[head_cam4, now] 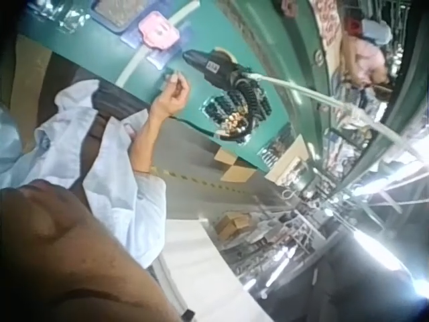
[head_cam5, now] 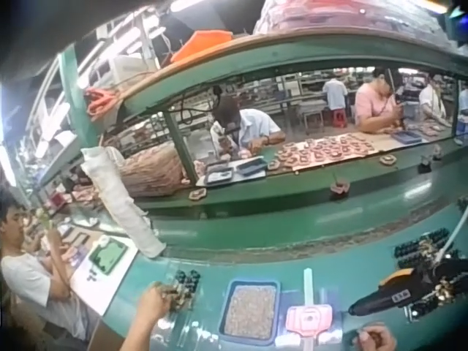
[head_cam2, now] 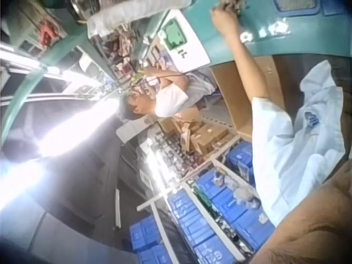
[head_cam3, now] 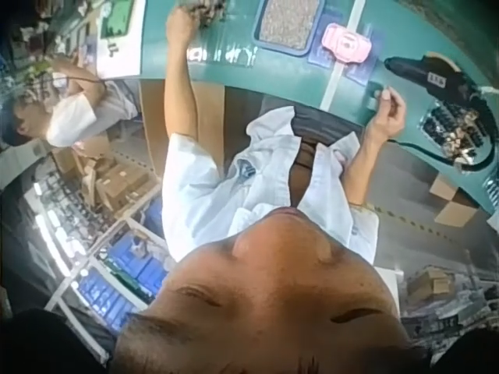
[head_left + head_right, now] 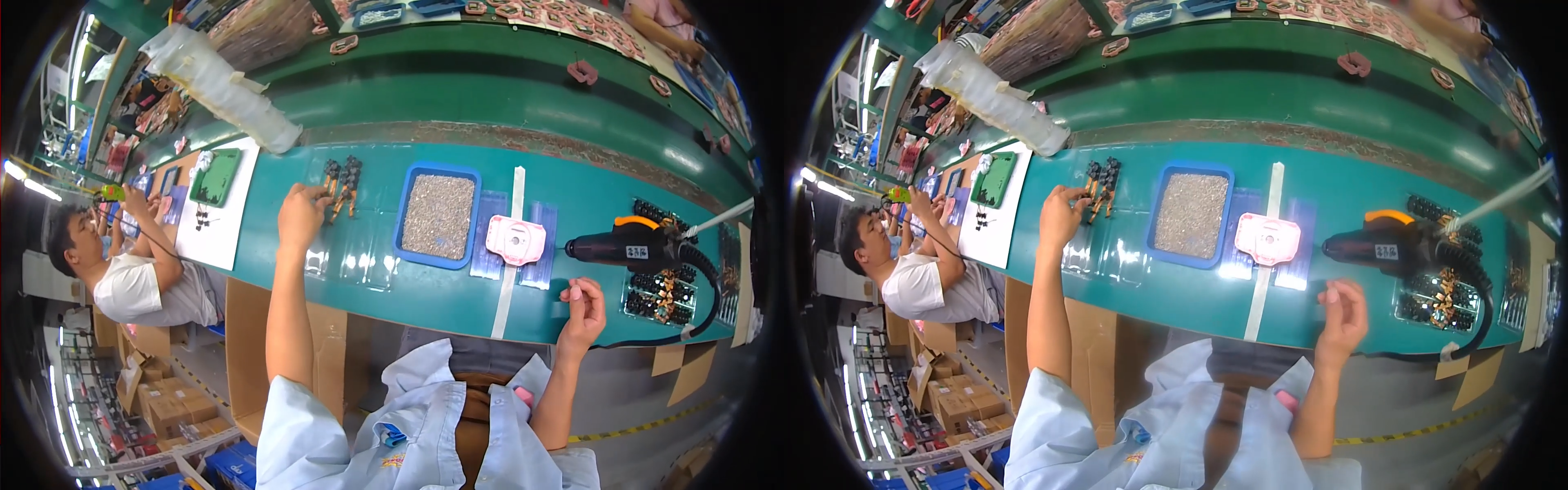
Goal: The person assembles small electronic circuit board components into plastic housings by hand, then secures them with screws using an electric screwdriver.
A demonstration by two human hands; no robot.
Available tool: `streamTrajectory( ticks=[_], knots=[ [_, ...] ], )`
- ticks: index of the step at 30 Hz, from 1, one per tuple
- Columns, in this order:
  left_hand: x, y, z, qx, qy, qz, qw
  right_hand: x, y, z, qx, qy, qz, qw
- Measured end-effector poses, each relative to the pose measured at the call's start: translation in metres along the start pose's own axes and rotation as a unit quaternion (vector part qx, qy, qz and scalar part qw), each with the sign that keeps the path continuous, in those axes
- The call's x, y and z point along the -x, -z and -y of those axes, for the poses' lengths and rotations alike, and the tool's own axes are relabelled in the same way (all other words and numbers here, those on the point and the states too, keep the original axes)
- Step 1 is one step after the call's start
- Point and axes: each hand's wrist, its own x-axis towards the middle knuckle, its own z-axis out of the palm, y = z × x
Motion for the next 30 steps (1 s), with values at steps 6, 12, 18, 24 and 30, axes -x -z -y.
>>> streamTrajectory(
  ticks=[6,12,18,24,30],
  knots=[
    [-0.003,-0.016,0.012,0.033,-0.028,-0.051,0.998,-0.002,-0.002,0.004,0.021,0.019,0.006,1.000],
    [0.010,0.023,0.004,0.108,-0.066,-0.187,0.974,0.004,-0.008,0.007,-0.024,0.071,-0.049,0.996],
    [0.058,0.044,-0.125,0.401,-0.176,-0.020,0.899,0.020,-0.030,0.029,0.083,0.271,0.056,0.957],
    [0.106,-0.012,-0.191,0.436,-0.311,0.128,0.835,0.000,-0.067,0.048,0.068,0.113,0.165,0.977],
    [0.124,-0.019,-0.194,0.378,-0.342,0.100,0.854,0.002,-0.053,0.042,0.067,0.025,0.215,0.974]
  ],
)
